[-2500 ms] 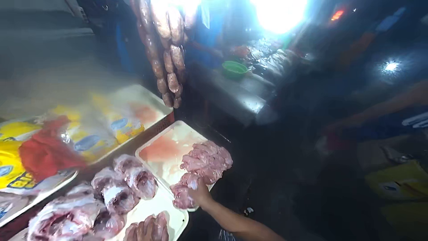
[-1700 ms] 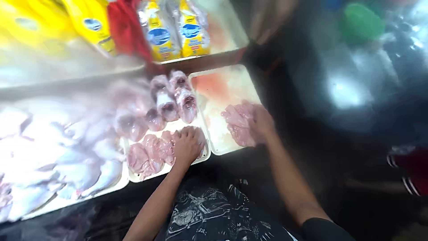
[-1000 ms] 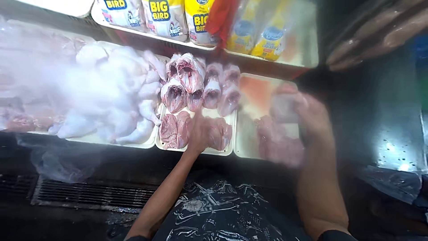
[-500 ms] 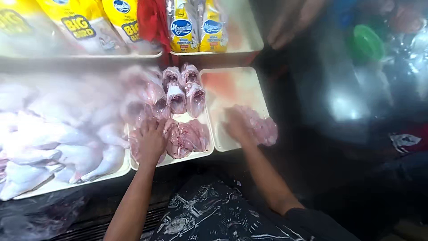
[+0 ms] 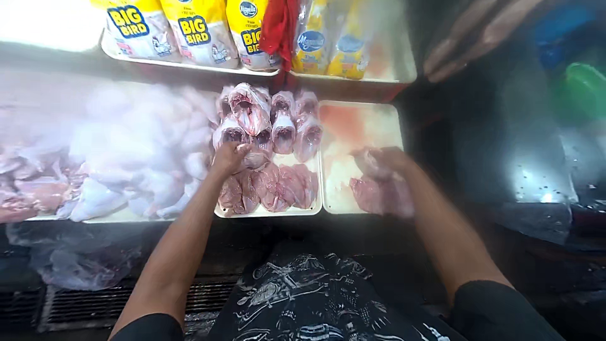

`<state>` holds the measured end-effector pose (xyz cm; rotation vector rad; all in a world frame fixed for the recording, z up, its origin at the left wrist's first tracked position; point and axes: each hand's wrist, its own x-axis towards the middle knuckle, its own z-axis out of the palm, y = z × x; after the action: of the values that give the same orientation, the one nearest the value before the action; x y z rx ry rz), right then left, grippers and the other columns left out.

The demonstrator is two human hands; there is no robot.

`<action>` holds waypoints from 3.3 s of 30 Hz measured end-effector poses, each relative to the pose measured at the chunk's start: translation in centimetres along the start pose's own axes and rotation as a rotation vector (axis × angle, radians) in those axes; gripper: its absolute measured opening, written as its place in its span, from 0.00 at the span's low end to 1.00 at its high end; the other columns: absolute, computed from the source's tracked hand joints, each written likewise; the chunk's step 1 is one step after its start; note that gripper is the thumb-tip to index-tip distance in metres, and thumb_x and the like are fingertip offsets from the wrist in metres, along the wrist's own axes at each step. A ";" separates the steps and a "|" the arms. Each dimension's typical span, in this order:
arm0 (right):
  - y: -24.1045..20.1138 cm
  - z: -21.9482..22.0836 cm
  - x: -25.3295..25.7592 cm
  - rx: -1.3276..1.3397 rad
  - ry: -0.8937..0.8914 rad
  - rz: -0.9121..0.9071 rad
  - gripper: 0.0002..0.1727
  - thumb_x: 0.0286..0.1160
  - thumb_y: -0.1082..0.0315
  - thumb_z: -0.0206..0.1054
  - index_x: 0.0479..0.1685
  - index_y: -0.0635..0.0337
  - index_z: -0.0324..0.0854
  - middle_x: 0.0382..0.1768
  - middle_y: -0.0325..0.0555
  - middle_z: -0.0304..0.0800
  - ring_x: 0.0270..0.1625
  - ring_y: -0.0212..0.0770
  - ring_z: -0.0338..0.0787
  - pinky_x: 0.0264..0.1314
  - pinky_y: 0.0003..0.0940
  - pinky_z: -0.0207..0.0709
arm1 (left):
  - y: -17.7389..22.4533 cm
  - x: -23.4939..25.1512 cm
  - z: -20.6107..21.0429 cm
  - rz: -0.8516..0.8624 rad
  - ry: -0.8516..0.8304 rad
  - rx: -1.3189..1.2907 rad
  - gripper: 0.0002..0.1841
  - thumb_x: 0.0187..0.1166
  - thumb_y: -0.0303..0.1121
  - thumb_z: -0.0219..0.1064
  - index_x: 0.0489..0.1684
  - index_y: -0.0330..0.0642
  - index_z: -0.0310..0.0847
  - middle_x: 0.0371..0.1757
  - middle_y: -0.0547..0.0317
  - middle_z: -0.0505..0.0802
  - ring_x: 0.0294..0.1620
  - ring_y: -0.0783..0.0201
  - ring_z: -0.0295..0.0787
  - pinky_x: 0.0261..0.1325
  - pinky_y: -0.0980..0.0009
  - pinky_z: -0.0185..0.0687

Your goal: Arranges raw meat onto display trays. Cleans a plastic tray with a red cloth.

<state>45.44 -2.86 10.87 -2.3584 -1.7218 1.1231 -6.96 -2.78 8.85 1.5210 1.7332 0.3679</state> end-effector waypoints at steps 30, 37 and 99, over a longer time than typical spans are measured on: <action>7.1 8.3 -12.3 0.012 0.537 0.672 0.33 0.78 0.59 0.67 0.79 0.72 0.70 0.76 0.75 0.72 0.78 0.70 0.75 0.77 0.63 0.72 | 25.5 -8.9 31.1 -0.516 -0.454 -0.619 0.31 0.79 0.52 0.70 0.62 0.28 0.80 0.61 0.32 0.88 0.64 0.41 0.86 0.65 0.42 0.82; 8.7 6.7 -10.8 0.350 0.508 0.504 0.39 0.70 0.64 0.75 0.79 0.73 0.64 0.65 0.69 0.85 0.65 0.61 0.88 0.70 0.61 0.80 | 27.1 -8.0 33.1 -0.171 -0.406 -0.349 0.42 0.71 0.53 0.75 0.80 0.33 0.70 0.76 0.32 0.79 0.75 0.40 0.79 0.74 0.44 0.77; -36.3 -0.6 5.9 0.318 0.740 -0.670 0.16 0.84 0.65 0.64 0.64 0.60 0.82 0.58 0.53 0.91 0.60 0.49 0.92 0.65 0.49 0.85 | -5.0 -9.8 9.7 0.288 0.604 0.503 0.56 0.67 0.82 0.48 0.87 0.45 0.68 0.86 0.34 0.72 0.88 0.28 0.60 0.85 0.24 0.42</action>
<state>16.63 16.56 22.87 -1.5032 -1.6495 0.3145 -3.86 -15.77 2.70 2.1993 2.1805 0.6194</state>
